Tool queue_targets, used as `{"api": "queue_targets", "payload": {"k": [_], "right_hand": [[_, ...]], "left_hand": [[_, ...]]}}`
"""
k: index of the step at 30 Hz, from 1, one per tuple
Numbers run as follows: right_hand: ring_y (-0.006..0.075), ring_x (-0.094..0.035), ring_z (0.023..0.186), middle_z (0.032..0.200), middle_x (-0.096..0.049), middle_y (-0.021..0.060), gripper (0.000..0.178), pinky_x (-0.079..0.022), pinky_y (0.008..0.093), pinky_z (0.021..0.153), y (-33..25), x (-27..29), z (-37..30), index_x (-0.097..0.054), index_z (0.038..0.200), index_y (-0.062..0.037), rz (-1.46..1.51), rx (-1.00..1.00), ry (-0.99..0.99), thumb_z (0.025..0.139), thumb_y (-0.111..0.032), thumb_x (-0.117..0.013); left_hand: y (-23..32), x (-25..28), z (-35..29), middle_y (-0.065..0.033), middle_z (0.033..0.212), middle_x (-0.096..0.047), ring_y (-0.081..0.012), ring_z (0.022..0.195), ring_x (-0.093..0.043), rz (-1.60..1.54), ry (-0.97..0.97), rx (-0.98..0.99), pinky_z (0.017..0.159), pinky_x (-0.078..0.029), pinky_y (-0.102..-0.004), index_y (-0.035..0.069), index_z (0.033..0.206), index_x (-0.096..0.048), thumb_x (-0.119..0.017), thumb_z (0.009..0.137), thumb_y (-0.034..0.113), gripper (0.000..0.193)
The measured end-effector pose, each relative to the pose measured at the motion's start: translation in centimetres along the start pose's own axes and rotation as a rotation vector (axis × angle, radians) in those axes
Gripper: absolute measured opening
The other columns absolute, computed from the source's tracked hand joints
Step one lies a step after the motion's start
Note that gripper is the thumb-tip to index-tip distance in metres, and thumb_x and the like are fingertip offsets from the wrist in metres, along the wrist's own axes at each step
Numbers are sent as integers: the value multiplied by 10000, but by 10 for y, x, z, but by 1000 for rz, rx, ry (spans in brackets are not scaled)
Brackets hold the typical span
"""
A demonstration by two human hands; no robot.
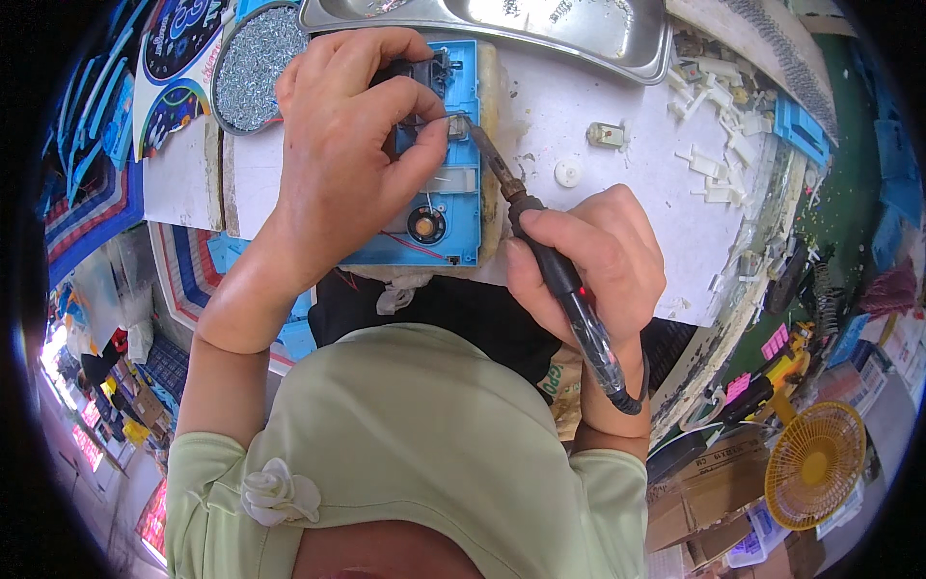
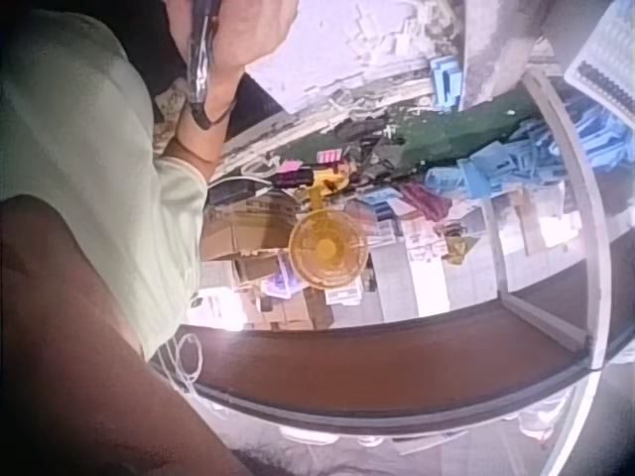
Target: Assembling and soldering components for a small electronic device.
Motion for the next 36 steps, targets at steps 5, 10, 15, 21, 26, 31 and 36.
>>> {"api": "queue_targets", "payload": {"k": [5, 10, 15, 21, 26, 31, 36], "right_hand": [[218, -543, 650, 728, -600, 86, 284, -419, 327, 612, 5, 0, -3, -641, 1030, 4, 3, 13, -7, 785, 0, -784], [219, -544, 651, 737, -608, 90, 279, -422, 326, 614, 3, 1, -2, -640, 1032, 5, 3, 19, 19, 792, -2, -782], [219, -546, 655, 742, -613, 93, 278, -423, 324, 614, 5, 3, -3, -641, 1030, 9, -15, -3, -30, 789, 2, -778], [215, -543, 644, 735, -613, 94, 280, -419, 322, 604, 4, 1, -4, -642, 1026, 12, 44, 23, 77, 780, 10, -777], [212, -538, 635, 728, -609, 89, 283, -417, 320, 598, 4, -1, -3, -644, 1023, 11, 30, -7, 72, 774, 15, -779], [212, -541, 646, 737, -615, 90, 281, -420, 319, 609, 4, 3, -2, -646, 1020, 10, -6, -16, 4, 773, 15, -779], [215, -544, 659, 748, -619, 94, 280, -424, 319, 617, 0, 2, 2, -646, 1023, 12, -27, -9, -27, 775, 19, -776]], "left_hand": [[1, 1, 1, -42, 1164, -663, -279, 1145, -559, -1, 0, -3, 995, -335, -444, 108, 792, -709, -766, 720, 127, 94], [1, 1, 1, -39, 1167, -663, -276, 1145, -557, 7, -2, -1, 987, -333, -445, 110, 794, -712, -767, 721, 132, 94], [0, 0, 0, -34, 1166, -664, -274, 1145, -558, 20, -2, -5, 983, -334, -445, 113, 793, -711, -768, 724, 134, 92], [0, 0, 1, -31, 1166, -664, -274, 1145, -559, 20, -7, -4, 981, -337, -446, 116, 791, -710, -769, 723, 135, 92], [0, 0, 1, -30, 1164, -664, -271, 1146, -559, 16, -4, -3, 977, -340, -445, 116, 791, -709, -770, 723, 136, 94], [1, 0, 0, -30, 1164, -664, -270, 1146, -560, 21, -6, -5, 976, -341, -444, 114, 793, -711, -774, 722, 136, 98], [1, 0, 1, -30, 1167, -664, -270, 1148, -561, 17, -14, -2, 980, -344, -443, 117, 804, -722, -777, 725, 136, 98]]}}
Point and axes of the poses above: each hand's wrist, its own z-axis towards the middle knuckle, its own x-axis out of the back of the hand, y = z × x, the point moved 10 cm from there along z, towards the middle knuckle
